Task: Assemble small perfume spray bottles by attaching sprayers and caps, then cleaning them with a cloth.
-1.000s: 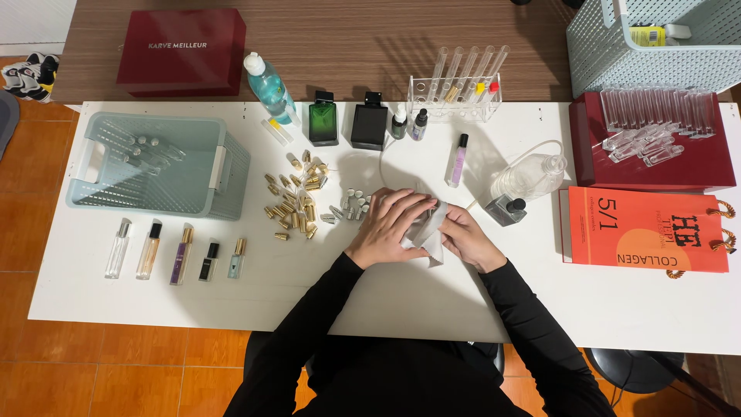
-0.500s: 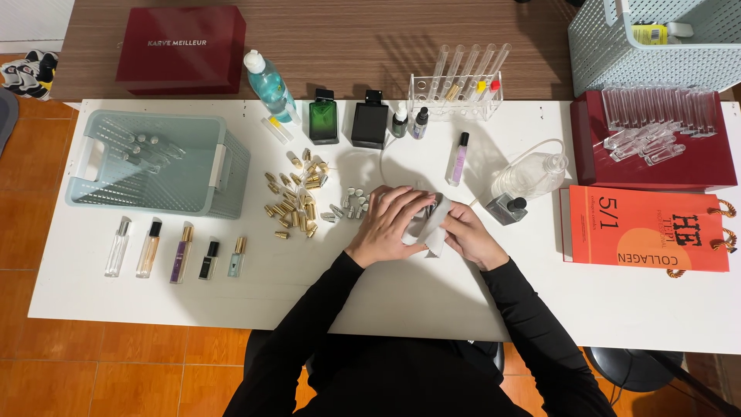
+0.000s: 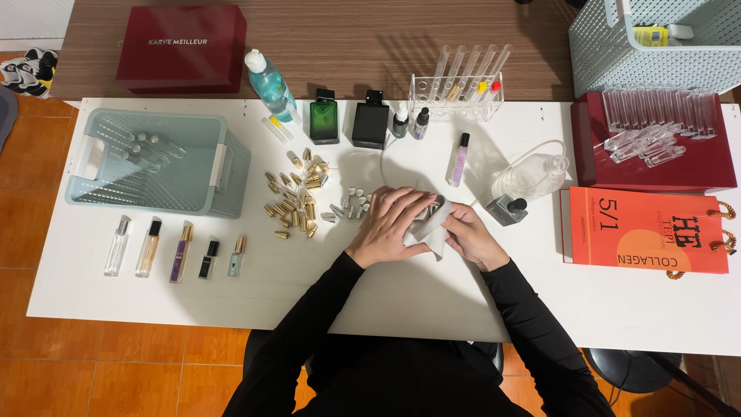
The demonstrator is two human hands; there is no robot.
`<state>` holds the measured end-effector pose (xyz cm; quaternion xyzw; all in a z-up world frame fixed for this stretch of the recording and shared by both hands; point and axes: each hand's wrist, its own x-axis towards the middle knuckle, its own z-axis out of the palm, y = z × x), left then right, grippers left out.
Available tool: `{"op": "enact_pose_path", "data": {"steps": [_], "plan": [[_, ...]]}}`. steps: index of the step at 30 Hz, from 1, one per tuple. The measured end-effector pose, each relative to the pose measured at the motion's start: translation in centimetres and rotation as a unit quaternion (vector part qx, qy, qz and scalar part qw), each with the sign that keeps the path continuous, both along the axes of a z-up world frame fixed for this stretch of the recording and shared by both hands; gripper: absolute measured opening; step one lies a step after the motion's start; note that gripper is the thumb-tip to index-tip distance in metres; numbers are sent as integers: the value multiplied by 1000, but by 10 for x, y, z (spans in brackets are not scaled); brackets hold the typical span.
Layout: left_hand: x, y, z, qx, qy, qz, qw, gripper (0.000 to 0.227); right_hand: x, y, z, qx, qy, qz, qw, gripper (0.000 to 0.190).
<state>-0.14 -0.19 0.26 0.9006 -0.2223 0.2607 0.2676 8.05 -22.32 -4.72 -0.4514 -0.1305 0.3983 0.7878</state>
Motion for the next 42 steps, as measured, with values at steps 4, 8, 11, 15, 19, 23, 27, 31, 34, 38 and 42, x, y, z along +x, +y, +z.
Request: {"op": "enact_pose_path", "data": {"steps": [4, 8, 11, 15, 19, 23, 27, 31, 34, 38, 42], "plan": [[1, 0, -1, -7, -12, -9, 1000, 91, -3, 1, 3, -40, -25, -2, 999, 26], [2, -1, -4, 8, -21, 2, 1000, 87, 2, -3, -26, -60, -108, -6, 992, 25], [2, -1, -2, -5, -20, 5, 1000, 88, 5, -8, -39, -55, -105, -30, 993, 25], [0, -2, 11, -34, -11, 3, 999, 91, 2, -1, -7, 1, -30, -17, 999, 22], [1, 1, 8, -21, 5, -10, 1000, 97, 1, -5, -15, -8, -18, -16, 1000, 21], [0, -1, 7, -3, -5, -13, 1000, 91, -1, 0, -7, -63, -93, -13, 994, 21], [2, 2, -1, 11, -14, -3, 1000, 89, -2, 4, -2, -89, -97, -16, 991, 22], [1, 0, 5, -30, 0, -8, 1000, 90, 2, -6, -15, -11, -24, -2, 1000, 23], [0, 0, 4, -54, 10, -18, 998, 91, -2, 0, 5, -1, 36, 1, 999, 23], [1, 1, 4, -28, 6, -23, 999, 92, 2, -9, -28, -47, 0, 5, 999, 26], [1, 0, 6, 0, 4, -25, 1000, 90, -3, 7, 1, -33, -70, 13, 997, 27]]}}
